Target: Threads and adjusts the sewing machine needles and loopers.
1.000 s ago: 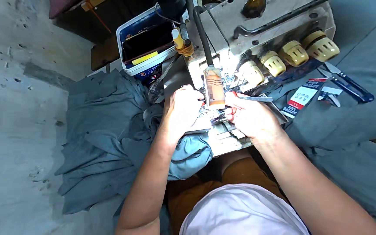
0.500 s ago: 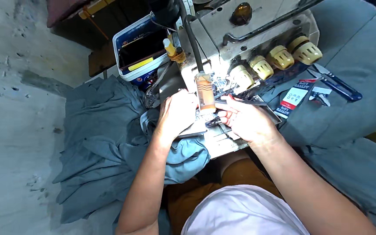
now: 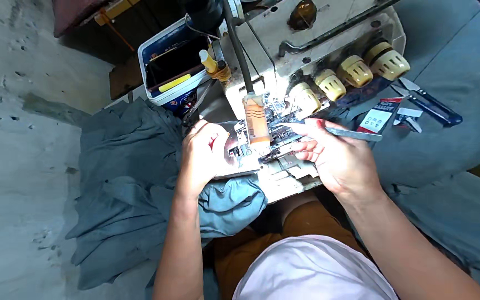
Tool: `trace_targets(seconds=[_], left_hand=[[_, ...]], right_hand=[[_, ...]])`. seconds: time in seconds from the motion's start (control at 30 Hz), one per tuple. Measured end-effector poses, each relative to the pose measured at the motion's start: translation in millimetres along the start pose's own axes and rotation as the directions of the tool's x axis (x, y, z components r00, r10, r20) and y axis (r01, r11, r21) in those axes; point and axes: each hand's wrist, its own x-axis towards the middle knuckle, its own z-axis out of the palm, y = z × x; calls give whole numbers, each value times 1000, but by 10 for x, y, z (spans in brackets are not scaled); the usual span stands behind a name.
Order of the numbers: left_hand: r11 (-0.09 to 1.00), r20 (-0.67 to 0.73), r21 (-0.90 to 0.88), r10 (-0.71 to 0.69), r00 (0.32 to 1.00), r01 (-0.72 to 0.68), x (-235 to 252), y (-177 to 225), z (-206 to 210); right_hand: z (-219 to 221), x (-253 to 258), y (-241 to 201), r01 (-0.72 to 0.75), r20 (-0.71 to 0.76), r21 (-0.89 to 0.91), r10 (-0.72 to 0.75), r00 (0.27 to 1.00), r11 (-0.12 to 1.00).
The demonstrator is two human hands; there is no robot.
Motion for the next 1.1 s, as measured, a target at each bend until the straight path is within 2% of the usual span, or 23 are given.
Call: trace_targets(seconds=[0.07,0.17,0.23,0.33,0.47,0.63,0.8,0.97,1.1], left_hand=[[998,20,-8,-60,998,60,-29,18,-24],[992,51,-35,-115,992,117,-42,28,12],[993,38,-49,-104,994,106,-34,26,47],[996,59,-82,-35,998,40,-10,-14,86],[999,91,-9,35,995,-35,18,-13,183],[994,113,67,78,991,-86,60,-17,237],[994,152,80,65,986,-77,114,10,236],[992,152,43,112,982,-120,132,-32,242],[993,164,53,92,982,-102,132,-33,236]], right_hand=[[-68,-15,52,182,86,-173,-169,982,968],[-155,-15,136,483,235,-379,-423,875,789],[-177,5,174,604,315,-422,-516,797,676],[-171,39,209,703,373,-405,-596,711,585],[-148,92,216,762,397,-390,-652,646,517],[-114,143,264,792,422,-368,-671,609,488],[-82,151,281,776,422,-384,-652,630,501],[-76,159,292,770,424,-390,-643,637,505],[-96,167,264,741,387,-350,-632,672,574]])
